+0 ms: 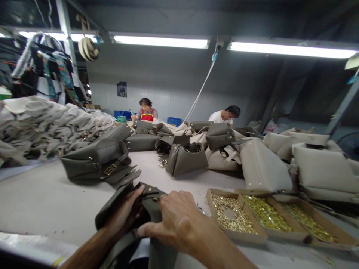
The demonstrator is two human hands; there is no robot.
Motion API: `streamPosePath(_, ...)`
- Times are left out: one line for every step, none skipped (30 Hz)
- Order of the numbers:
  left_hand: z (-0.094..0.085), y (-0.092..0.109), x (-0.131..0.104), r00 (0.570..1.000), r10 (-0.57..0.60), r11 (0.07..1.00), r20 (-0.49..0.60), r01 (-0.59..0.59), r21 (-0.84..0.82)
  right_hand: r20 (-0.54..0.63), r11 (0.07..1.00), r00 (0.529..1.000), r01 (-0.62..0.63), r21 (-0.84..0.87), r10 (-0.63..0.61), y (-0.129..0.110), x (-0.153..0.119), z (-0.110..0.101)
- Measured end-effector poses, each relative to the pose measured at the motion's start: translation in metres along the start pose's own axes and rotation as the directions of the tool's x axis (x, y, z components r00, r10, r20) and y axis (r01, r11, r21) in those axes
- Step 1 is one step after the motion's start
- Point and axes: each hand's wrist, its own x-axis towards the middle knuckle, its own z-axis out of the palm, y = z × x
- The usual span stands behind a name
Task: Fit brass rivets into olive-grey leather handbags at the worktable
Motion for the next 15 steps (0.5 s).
streamPosePath(0.0,0.002,-0.001,1.0,-0.008,1.0,0.02,0.008,-0.002,0.009,1.0,1.0,0.025,-0.016,-0.025,-0.003,-0.003,-0.004)
streamPosePath(0.0,0.004,-0.001,0.999,-0.025,1.0,0.046,0.025,-0.014,0.007,0.999,0.999,0.048,-0.026,-0.048,-0.005,-0.004,-0.006)
streamPosePath(-0.001,0.007,-0.002,0.996,-0.043,0.998,0.082,0.046,-0.03,-0.005,0.997,0.998,0.065,-0.034,-0.066,-0.006,-0.005,-0.008)
streamPosePath(-0.002,0.011,-0.002,0.989,-0.055,0.997,0.135,0.061,-0.04,-0.023,0.997,0.997,0.073,-0.039,-0.074,-0.006,-0.005,-0.008)
streamPosePath(-0.003,0.016,-0.004,0.978,-0.061,0.997,0.197,0.067,-0.026,-0.038,0.996,0.996,0.076,-0.041,-0.077,-0.004,-0.004,-0.007)
streamPosePath(-0.003,0.022,-0.005,0.964,-0.064,0.998,0.258,0.06,0.023,-0.043,0.996,0.996,0.08,-0.046,-0.082,-0.001,-0.002,-0.005)
streamPosePath(-0.004,0.03,-0.007,0.948,-0.068,0.993,0.31,0.036,0.108,-0.04,0.994,0.994,0.097,-0.055,-0.099,0.003,0.0,-0.002)
streamPosePath(-0.005,0.04,-0.01,0.932,-0.073,0.977,0.354,-0.004,0.212,-0.035,0.991,0.993,0.11,-0.074,-0.113,0.009,0.003,0.0)
streamPosePath(-0.006,0.05,-0.012,0.922,-0.078,0.947,0.379,-0.05,0.317,-0.034,0.988,0.991,0.122,-0.098,-0.126,0.017,0.006,0.003)
streamPosePath(-0.009,0.061,-0.014,0.916,-0.077,0.916,0.393,-0.091,0.391,-0.045,0.982,0.988,0.139,-0.125,-0.145,0.025,0.009,0.004)
streamPosePath(-0.014,0.071,-0.015,0.915,-0.055,0.899,0.399,-0.128,0.419,-0.078,0.979,0.985,0.141,-0.149,-0.154,0.035,0.012,0.004)
streamPosePath(-0.02,0.08,-0.015,0.914,-0.025,0.899,0.405,-0.156,0.408,-0.127,0.979,0.982,0.12,-0.164,-0.142,0.044,0.015,0.002)
streamPosePath(-0.029,0.087,-0.014,0.91,0.008,0.914,0.415,-0.175,0.365,-0.176,0.982,0.978,0.084,-0.169,-0.114,0.053,0.018,-0.004)
streamPosePath(-0.04,0.092,-0.011,0.908,0.034,0.937,0.418,-0.174,0.302,-0.218,0.985,0.972,0.051,-0.166,-0.088,0.062,0.021,-0.013)
streamPosePath(-0.052,0.095,-0.006,0.904,0.037,0.958,0.427,-0.154,0.242,-0.261,0.987,0.963,0.023,-0.159,-0.064,0.069,0.024,-0.026)
